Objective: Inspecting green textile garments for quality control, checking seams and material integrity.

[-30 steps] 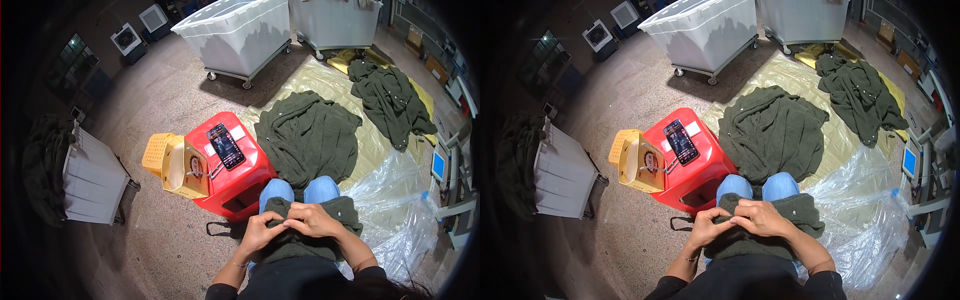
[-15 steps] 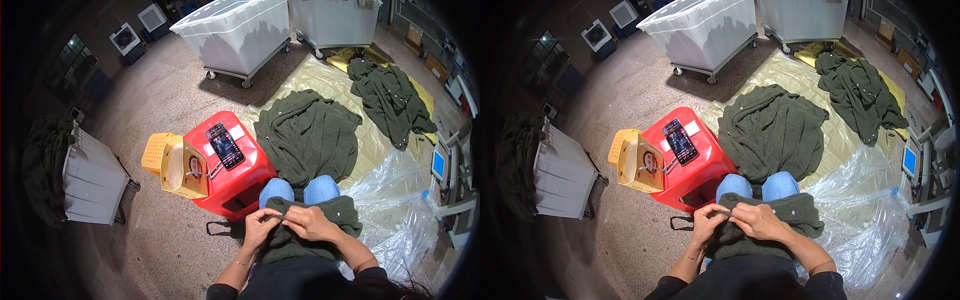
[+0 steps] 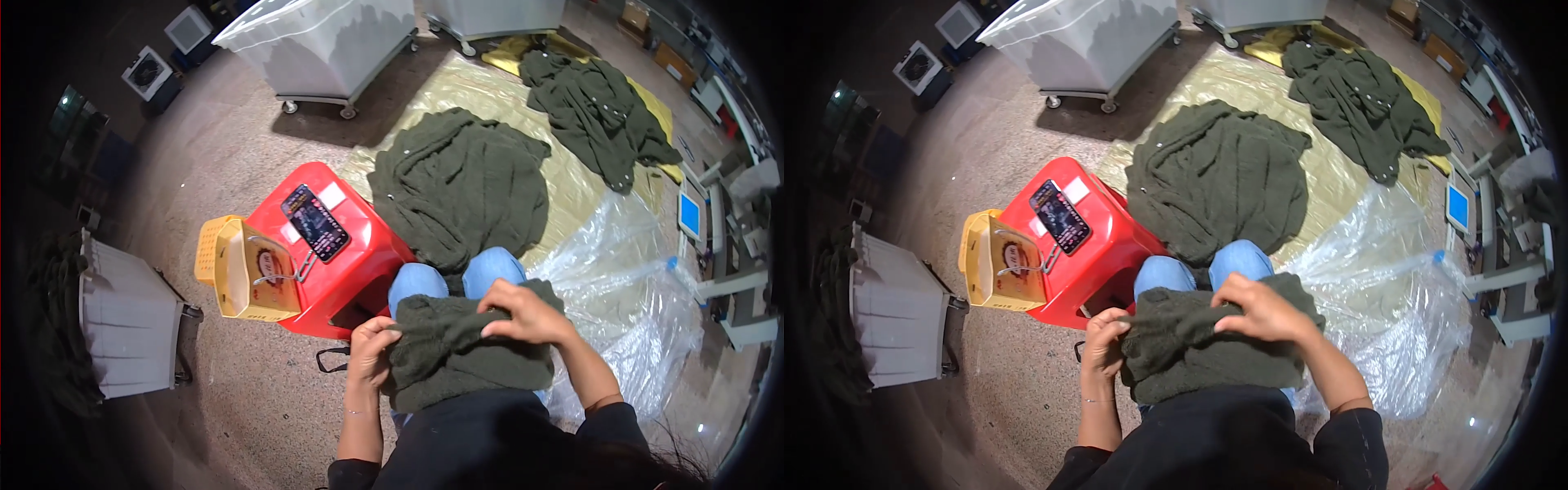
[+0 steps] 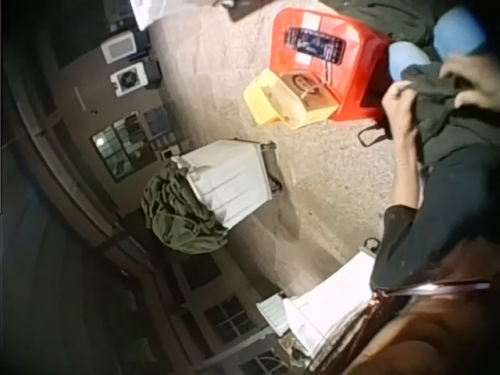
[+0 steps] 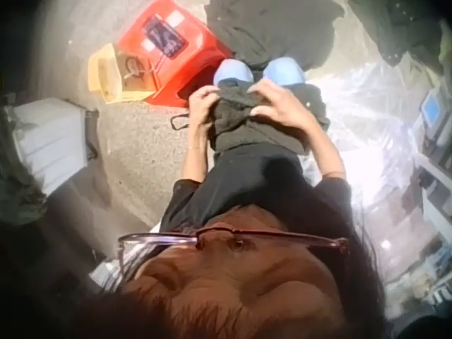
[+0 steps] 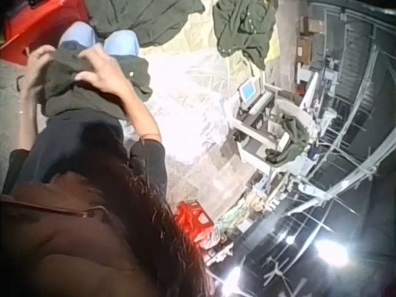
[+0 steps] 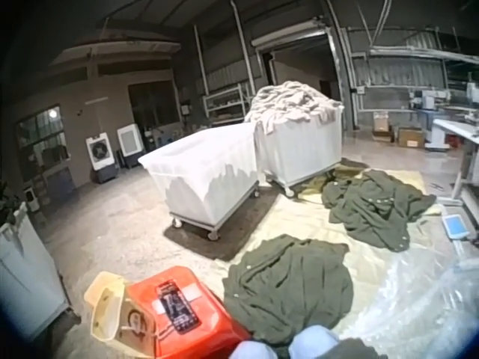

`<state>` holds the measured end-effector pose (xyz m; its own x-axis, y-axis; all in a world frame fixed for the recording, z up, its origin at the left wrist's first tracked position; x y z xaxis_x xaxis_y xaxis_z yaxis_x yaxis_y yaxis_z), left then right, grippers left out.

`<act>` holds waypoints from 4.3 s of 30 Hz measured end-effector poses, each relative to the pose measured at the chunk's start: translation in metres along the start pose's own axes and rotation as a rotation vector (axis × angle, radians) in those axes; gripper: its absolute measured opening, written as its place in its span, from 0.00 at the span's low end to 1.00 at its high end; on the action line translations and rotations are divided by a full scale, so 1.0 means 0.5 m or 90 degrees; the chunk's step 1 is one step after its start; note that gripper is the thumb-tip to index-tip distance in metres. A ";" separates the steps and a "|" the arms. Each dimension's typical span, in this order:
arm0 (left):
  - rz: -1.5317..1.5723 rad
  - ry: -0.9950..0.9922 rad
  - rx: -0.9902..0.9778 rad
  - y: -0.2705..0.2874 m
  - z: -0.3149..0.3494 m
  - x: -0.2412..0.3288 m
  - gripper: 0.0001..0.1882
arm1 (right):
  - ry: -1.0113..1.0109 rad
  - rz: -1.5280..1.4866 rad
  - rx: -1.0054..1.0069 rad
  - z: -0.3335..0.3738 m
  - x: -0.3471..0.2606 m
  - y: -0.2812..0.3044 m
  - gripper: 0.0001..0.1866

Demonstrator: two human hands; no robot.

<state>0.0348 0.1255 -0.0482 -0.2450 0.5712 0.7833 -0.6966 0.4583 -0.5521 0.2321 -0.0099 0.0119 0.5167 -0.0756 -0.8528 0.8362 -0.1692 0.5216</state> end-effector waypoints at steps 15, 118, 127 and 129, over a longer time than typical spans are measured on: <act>0.087 -0.027 -0.007 -0.027 0.018 0.011 0.11 | -0.068 0.055 0.197 0.076 -0.006 0.102 0.12; -0.006 -0.208 0.049 -0.101 -0.013 -0.008 0.07 | 0.122 -0.079 0.160 -0.056 -0.137 -0.082 0.07; -0.183 -0.223 0.212 0.008 -0.014 0.056 0.06 | -0.016 0.020 0.037 -0.015 -0.059 -0.023 0.25; -0.140 -0.182 0.181 0.024 -0.005 0.066 0.05 | -0.041 0.056 0.064 0.004 -0.040 0.019 0.18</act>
<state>0.0202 0.1513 -0.0297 -0.2186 0.2526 0.9425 -0.9002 0.3205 -0.2947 0.2293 -0.0118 0.0339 0.5718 -0.1575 -0.8051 0.7638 -0.2558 0.5926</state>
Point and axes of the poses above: each hand's wrist, its own z-axis away from the middle knuckle, its own y-axis out of the back of the hand, x = y × z, the point moved 8 cm from there along -z, towards the middle knuckle, and after that the axes turned 8 degrees about -y, right-handed, at the moved point
